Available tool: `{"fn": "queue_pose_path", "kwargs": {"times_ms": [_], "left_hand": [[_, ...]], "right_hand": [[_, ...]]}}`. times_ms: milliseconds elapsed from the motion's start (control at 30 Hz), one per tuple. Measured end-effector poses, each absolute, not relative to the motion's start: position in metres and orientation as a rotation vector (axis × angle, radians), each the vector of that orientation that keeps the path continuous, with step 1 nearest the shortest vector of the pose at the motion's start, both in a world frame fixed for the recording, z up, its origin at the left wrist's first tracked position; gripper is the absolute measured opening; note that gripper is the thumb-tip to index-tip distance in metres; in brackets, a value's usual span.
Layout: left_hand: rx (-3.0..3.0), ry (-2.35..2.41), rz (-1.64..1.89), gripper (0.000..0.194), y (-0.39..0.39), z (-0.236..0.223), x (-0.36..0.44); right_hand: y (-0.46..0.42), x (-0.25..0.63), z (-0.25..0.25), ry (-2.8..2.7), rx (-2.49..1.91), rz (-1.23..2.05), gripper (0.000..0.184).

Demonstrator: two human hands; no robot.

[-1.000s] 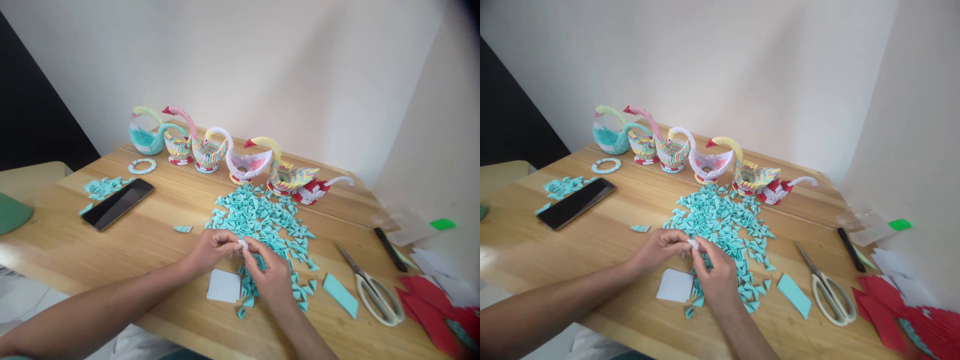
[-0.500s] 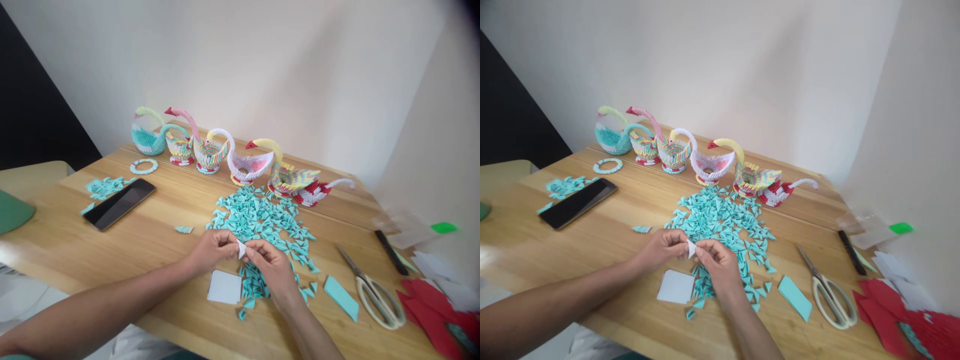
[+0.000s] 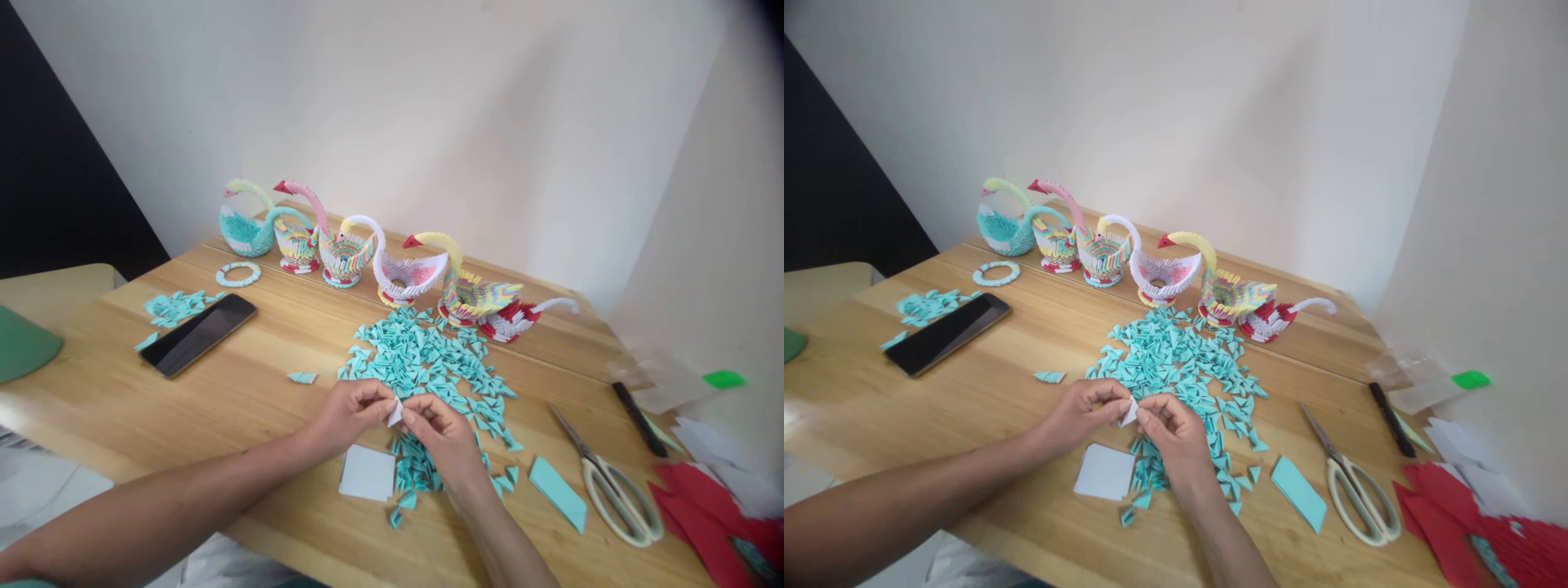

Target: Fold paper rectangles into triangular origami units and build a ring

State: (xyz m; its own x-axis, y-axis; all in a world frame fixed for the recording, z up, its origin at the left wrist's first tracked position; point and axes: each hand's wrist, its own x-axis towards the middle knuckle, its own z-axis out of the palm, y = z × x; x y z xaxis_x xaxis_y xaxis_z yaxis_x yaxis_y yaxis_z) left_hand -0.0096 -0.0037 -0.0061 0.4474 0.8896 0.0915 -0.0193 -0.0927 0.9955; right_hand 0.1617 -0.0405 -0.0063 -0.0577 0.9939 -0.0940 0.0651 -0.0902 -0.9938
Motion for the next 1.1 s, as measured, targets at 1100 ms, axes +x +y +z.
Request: {"fn": "queue_pose_path", "kwargs": {"times_ms": [1100], "left_hand": [[1.545,0.847,0.919,0.014,-0.0044,-0.0077,-0.0100]], "right_hand": [[-0.0428,0.1592,0.0030,-1.394,-1.354,1.130,0.024]]}}
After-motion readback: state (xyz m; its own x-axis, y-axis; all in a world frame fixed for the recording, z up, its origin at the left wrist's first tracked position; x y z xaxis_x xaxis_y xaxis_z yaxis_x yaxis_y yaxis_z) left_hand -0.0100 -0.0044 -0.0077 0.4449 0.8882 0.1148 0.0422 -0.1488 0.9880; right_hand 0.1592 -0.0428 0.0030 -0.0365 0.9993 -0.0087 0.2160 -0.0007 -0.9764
